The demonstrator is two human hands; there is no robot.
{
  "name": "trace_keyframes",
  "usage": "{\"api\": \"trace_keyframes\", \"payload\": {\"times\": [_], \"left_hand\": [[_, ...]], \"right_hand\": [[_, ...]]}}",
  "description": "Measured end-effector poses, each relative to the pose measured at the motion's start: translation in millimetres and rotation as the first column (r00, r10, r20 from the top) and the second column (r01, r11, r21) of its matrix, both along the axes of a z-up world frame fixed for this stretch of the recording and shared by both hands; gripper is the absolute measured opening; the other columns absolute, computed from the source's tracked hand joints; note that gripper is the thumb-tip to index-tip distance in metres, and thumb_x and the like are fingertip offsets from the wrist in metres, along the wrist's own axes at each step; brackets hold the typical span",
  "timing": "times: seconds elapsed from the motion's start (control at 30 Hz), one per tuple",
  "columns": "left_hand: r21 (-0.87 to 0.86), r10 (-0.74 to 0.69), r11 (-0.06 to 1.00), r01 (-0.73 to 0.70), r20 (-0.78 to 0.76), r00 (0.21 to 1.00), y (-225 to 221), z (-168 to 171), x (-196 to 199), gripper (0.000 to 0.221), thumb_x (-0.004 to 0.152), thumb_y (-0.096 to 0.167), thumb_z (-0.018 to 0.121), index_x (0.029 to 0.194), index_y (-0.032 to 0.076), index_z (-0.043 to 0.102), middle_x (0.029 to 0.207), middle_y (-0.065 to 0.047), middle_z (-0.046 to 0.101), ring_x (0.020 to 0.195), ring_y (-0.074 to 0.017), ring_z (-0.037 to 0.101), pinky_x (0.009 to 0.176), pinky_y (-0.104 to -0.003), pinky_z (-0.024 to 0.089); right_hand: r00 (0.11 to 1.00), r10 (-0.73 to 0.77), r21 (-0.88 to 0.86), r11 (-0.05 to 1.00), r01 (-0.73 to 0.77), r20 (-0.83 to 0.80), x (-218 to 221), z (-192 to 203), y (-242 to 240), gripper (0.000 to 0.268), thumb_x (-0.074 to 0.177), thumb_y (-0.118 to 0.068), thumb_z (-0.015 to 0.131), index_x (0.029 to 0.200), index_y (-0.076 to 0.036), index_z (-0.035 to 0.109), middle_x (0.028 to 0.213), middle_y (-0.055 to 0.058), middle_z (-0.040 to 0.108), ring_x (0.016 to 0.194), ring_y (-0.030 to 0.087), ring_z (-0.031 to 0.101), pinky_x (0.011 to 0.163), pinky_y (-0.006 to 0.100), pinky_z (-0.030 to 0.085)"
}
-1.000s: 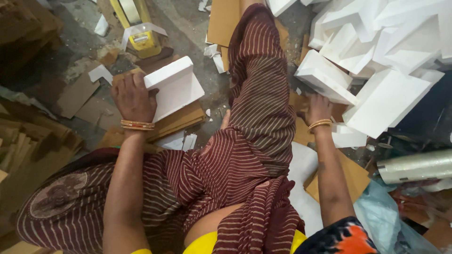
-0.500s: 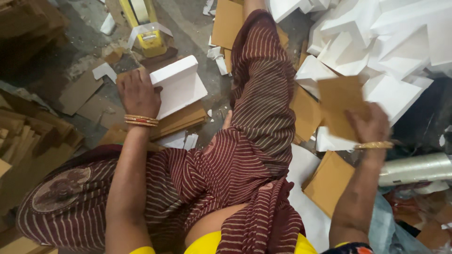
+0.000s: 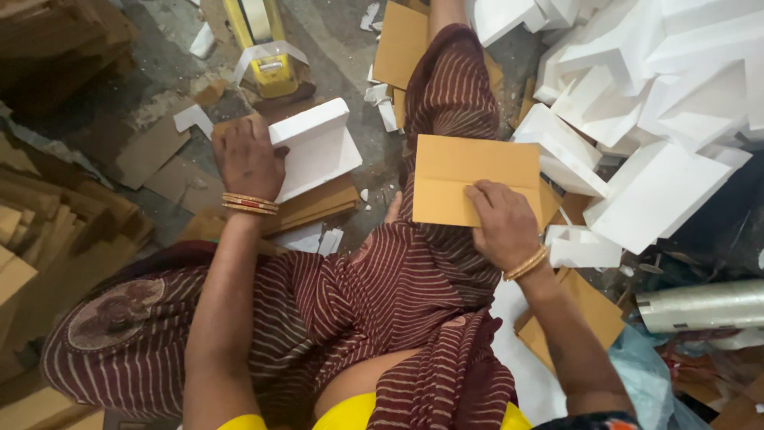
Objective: The person sits on the floor and repeatedly assembles small white boxes by folding flaps and securing them with tape from a nearby dispenser. They handle cardboard pieces and white box components, stacking finished units to the side.
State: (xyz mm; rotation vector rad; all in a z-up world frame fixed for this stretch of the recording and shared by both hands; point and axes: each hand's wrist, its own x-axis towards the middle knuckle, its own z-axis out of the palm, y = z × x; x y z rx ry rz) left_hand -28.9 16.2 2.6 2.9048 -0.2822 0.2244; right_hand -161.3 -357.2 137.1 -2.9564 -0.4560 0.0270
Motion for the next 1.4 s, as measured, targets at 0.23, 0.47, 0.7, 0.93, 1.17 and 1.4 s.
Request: {"api": "trace_keyframes", "payload": {"times": [0.23, 0.47, 0.7, 0.93, 1.17, 1.4], "left_hand": [[-0.066, -0.107, 0.992, 0.111, 0.062, 0.992, 5, -4, 1, 0.044, 0.080, 0.032, 0.080, 0.112, 0.006, 0.064, 0.117, -0.014, 0.063, 0.113, -0.0344, 0.055, 0.095, -0.051, 0.040], [-0.195, -0.123, 0.974, 0.115, -0.030, 0.992, 11, -11, 10, 0.034, 0.081, 0.034, 0.079, 0.103, 0.010, 0.067, 0.102, -0.012, 0.068, 0.101, -0.0359, 0.063, 0.084, -0.051, 0.047], [-0.119, -0.225, 0.964, 0.236, 0.102, 0.969, 23, -24, 20, 0.017, 0.091, 0.029, 0.069, 0.101, 0.015, 0.068, 0.092, -0.013, 0.069, 0.080, -0.0357, 0.067, 0.070, -0.051, 0.050], [-0.218, -0.179, 0.964, 0.153, -0.102, 0.979, 30, -29, 31, 0.019, 0.092, 0.028, 0.062, 0.106, 0.016, 0.067, 0.090, -0.011, 0.071, 0.088, -0.0351, 0.070, 0.070, -0.048, 0.053], [-0.257, -0.195, 0.953, 0.158, -0.125, 0.973, 35, -21, 34, 0.022, 0.095, 0.015, 0.055, 0.114, 0.018, 0.067, 0.100, -0.011, 0.071, 0.097, -0.0343, 0.070, 0.080, -0.047, 0.053], [-0.346, -0.270, 0.919, 0.189, -0.202, 0.941, 37, -7, 36, 0.050, 0.091, 0.056, 0.063, 0.119, 0.014, 0.065, 0.108, -0.016, 0.069, 0.102, -0.0393, 0.066, 0.083, -0.050, 0.051]], "right_hand": [[0.964, -0.013, -0.055, 0.998, -0.002, -0.264, 37, 17, -5, 0.041, 0.076, -0.009, 0.068, 0.116, -0.011, 0.069, 0.112, 0.012, 0.066, 0.103, 0.035, 0.065, 0.087, 0.044, 0.053], [0.993, 0.070, 0.237, 0.967, -0.091, 0.097, 44, 44, 48, 0.044, 0.088, -0.002, 0.059, 0.132, -0.004, 0.064, 0.124, 0.017, 0.065, 0.112, 0.036, 0.063, 0.096, 0.045, 0.051], [0.823, 0.388, 0.096, 0.881, -0.464, 0.414, 66, -83, 146, 0.051, 0.095, 0.001, 0.057, 0.145, -0.005, 0.054, 0.144, 0.014, 0.054, 0.134, 0.030, 0.051, 0.115, 0.046, 0.043], [0.808, 0.468, -0.067, 0.876, -0.478, 0.357, 84, -150, 156, 0.060, 0.092, -0.017, 0.059, 0.151, -0.007, 0.051, 0.152, 0.013, 0.047, 0.143, 0.031, 0.046, 0.119, 0.049, 0.039], [0.835, 0.474, -0.024, 0.873, -0.487, 0.281, 94, -147, 161, 0.065, 0.090, -0.017, 0.056, 0.153, -0.005, 0.049, 0.151, 0.015, 0.048, 0.141, 0.034, 0.047, 0.115, 0.050, 0.041], [0.846, 0.493, -0.136, 0.870, -0.474, 0.205, 90, -196, 152, 0.065, 0.091, -0.020, 0.056, 0.155, -0.010, 0.048, 0.157, 0.016, 0.042, 0.148, 0.037, 0.039, 0.114, 0.054, 0.039]]}}
